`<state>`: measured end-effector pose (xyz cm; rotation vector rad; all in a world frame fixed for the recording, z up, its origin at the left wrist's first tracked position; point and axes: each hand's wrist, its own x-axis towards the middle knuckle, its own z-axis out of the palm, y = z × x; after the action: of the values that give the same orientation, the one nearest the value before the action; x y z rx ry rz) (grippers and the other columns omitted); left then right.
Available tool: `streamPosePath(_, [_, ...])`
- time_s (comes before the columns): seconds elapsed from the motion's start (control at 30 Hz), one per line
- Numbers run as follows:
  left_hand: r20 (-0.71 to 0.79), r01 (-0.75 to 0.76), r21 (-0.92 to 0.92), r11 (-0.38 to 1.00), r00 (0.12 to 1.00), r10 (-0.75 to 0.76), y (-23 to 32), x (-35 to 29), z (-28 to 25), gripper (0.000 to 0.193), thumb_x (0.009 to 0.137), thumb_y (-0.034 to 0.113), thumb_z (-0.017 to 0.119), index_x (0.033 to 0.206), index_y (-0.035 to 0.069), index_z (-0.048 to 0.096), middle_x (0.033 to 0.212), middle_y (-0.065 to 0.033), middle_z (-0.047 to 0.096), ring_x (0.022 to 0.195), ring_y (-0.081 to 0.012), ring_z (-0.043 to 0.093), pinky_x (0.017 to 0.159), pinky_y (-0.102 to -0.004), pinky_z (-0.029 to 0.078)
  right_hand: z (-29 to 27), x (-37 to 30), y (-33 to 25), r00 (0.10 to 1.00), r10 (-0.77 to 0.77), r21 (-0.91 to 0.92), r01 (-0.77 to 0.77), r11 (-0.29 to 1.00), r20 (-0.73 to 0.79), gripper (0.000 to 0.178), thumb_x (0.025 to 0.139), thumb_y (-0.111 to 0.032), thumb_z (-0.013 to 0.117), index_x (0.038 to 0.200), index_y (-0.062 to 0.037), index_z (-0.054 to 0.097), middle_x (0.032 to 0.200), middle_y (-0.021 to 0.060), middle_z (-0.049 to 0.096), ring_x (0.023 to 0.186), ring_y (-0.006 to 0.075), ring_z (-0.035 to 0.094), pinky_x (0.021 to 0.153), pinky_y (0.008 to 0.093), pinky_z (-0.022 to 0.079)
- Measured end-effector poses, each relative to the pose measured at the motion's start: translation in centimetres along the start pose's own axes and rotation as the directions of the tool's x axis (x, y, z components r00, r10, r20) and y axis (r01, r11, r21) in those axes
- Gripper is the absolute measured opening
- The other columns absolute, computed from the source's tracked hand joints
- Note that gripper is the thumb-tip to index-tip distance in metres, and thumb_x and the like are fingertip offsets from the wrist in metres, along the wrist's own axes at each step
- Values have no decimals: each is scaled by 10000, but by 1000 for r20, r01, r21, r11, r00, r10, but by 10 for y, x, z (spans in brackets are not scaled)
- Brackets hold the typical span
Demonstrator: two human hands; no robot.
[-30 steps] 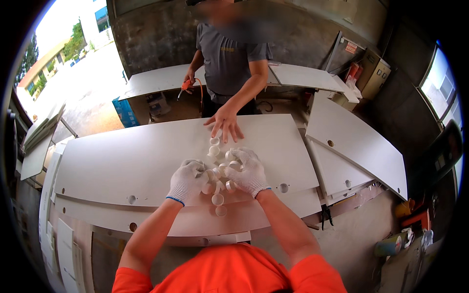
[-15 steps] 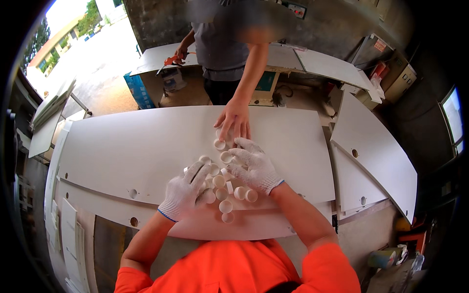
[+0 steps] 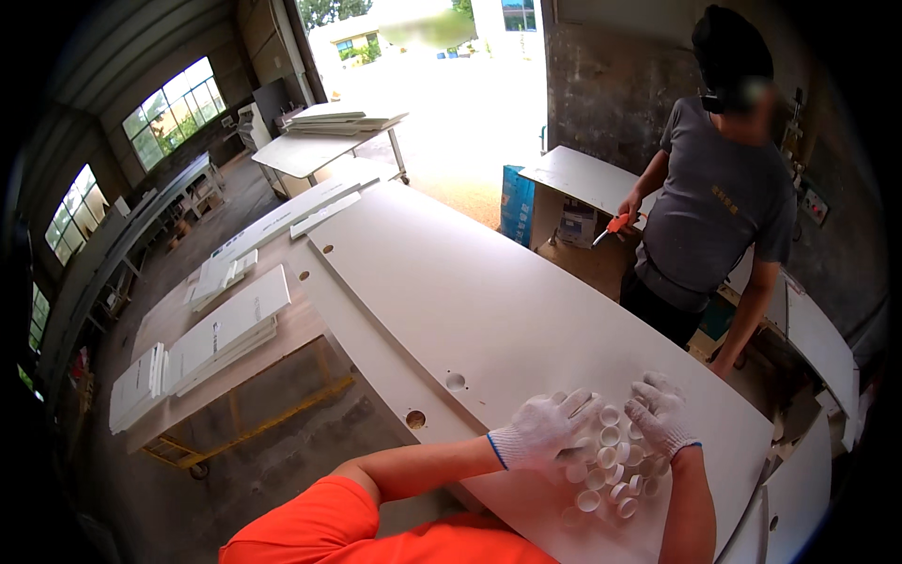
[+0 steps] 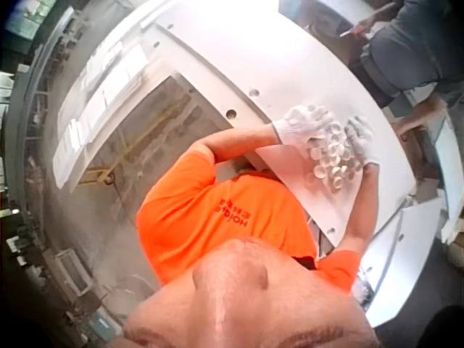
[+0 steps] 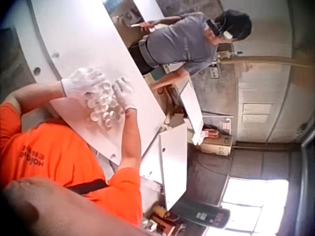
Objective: The person places white plastic caps into pre-drilled holes on a white cabinet panel, then uses a hammer to tap them flush. They apply adhesive from a caulking gun into the holes and continue inserting and seating the caps. Another person works on a separate panel in the background.
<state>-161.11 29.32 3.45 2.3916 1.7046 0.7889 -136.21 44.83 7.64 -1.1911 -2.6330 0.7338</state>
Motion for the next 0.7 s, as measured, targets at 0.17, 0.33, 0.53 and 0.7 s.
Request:
streamPosePath(0.17, [-48,12,-146,989,999,-19,10,-1,-2,938,819,552,840,1561,78,515,1580,-245,476,1473,-492,467,1223,-620,402,18,-41,8,999,-19,209,25,978,-30,570,941,-388,762,1387,-34,743,1496,217,622,1418,427,570,1203,479,469])
streamPosePath(0.33, [29,-42,-152,988,998,47,40,-11,5,1020,756,572,866,1552,43,511,1626,-270,431,1554,-521,368,1296,-649,295,28,-99,-18,987,38,237,0,972,-154,517,899,-327,801,1330,-43,776,1448,212,679,1383,408,613,1168,482,513])
streamPosePath(0.53, [73,-161,-182,970,982,177,52,-16,15,1002,776,581,873,1544,37,531,1615,-245,468,1510,-515,432,1270,-632,342,53,-127,-51,920,-7,76,40,996,-393,400,945,-336,787,1237,-63,793,1361,203,722,1293,421,660,1113,505,521])
streamPosePath(0.7, [17,-77,-277,958,996,85,55,-1,12,877,856,579,834,1526,78,569,1596,-250,495,1481,-498,463,1241,-615,371,57,-151,-17,859,107,203,-3,979,-501,392,973,-350,782,1254,-76,797,1370,202,723,1257,428,675,1114,496,520])
